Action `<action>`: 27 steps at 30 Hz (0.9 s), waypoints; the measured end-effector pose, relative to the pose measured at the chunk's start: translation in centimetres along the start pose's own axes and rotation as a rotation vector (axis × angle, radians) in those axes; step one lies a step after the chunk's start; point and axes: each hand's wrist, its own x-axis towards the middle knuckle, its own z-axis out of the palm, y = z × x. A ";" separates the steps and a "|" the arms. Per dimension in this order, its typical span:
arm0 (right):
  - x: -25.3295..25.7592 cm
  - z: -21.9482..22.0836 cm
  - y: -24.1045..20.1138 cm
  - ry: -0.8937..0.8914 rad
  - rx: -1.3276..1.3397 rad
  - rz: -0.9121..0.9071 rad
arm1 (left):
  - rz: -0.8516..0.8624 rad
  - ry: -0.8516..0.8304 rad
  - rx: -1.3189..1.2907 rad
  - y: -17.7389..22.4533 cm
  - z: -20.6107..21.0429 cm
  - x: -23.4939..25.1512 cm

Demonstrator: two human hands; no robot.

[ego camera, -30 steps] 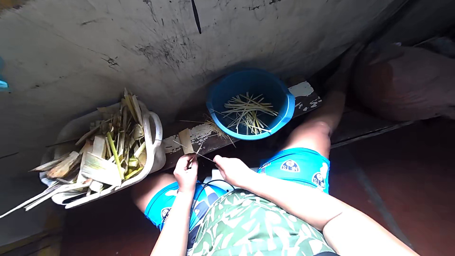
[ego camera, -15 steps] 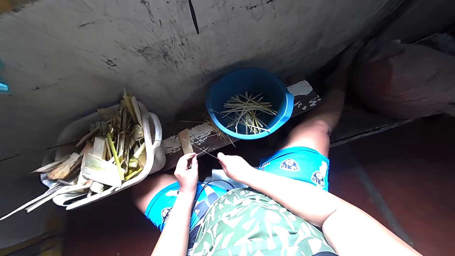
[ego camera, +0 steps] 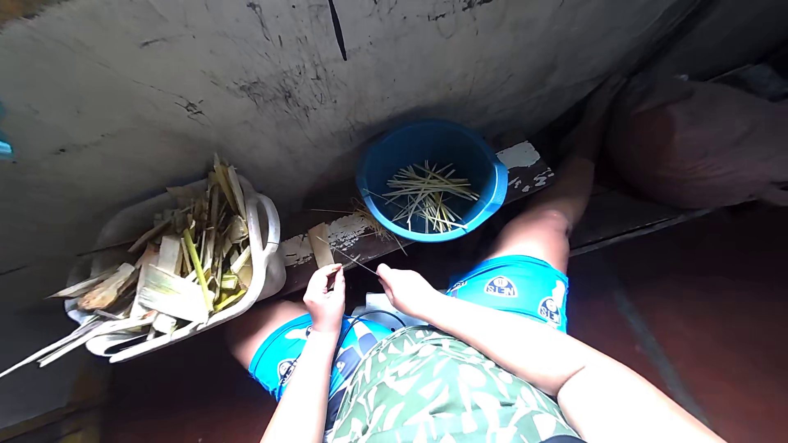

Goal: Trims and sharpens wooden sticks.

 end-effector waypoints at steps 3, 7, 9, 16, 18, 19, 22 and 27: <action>-0.2 0.6 0.0 0.085 0.018 -0.117 | -0.036 0.013 0.000 -0.3 0.0 0.0; 1.4 0.7 2.1 -0.096 -0.003 0.146 | -0.125 0.030 -0.054 -0.5 -0.2 0.2; 1.7 0.4 2.6 -0.112 0.005 0.224 | -0.187 0.060 -0.102 -0.5 -0.2 0.4; 1.3 1.0 2.7 0.134 0.437 -0.028 | -0.528 -0.020 -0.361 1.5 -1.2 2.1; 1.2 1.1 2.1 0.127 0.668 -0.027 | -0.611 -0.088 -0.408 2.0 -1.4 2.4; 1.1 1.0 1.6 0.100 0.769 -0.005 | -0.650 -0.110 -0.432 2.2 -1.4 2.5; 1.0 1.1 0.9 0.012 0.922 0.097 | -0.741 -0.135 -0.488 2.8 -1.1 2.7; 1.0 1.7 0.9 0.020 1.102 0.137 | -0.789 -0.186 -0.532 4.1 -0.5 2.5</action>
